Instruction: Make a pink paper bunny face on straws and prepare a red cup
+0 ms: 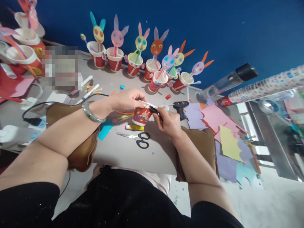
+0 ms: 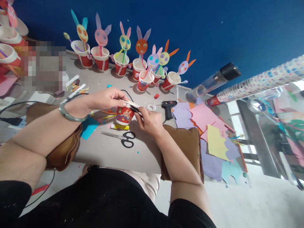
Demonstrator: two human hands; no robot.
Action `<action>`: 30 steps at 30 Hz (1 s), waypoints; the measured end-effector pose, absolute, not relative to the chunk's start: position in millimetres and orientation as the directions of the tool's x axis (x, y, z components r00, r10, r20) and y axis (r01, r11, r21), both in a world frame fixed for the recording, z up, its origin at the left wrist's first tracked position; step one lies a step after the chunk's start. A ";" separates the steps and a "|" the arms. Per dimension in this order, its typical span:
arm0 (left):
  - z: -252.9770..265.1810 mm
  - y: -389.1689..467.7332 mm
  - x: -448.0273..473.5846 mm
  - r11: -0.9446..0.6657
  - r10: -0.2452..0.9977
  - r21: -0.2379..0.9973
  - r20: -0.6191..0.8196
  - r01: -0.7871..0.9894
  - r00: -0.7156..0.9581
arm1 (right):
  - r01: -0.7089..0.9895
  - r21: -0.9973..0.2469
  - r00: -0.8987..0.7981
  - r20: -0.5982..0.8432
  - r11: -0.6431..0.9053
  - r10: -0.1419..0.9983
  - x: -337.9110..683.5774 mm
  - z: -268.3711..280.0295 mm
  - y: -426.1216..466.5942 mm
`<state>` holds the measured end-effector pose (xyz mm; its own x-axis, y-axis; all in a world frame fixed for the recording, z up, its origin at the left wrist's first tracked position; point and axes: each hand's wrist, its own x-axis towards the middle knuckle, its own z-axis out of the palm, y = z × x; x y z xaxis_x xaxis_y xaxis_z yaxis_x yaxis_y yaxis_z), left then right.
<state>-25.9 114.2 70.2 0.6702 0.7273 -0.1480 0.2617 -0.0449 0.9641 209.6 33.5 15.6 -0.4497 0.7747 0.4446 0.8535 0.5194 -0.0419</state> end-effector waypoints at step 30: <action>80.9 112.3 -31.3 -0.072 0.605 0.930 -0.246 0.359 0.757 | 0.732 0.089 -0.610 0.526 0.675 0.592 212.1 13.8 35.9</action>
<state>-31.3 112.3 80.9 0.7572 0.6053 -0.2456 0.3594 -0.0721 0.9304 212.1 35.9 13.8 -0.6103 0.5924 0.5260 0.7323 0.6752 0.0892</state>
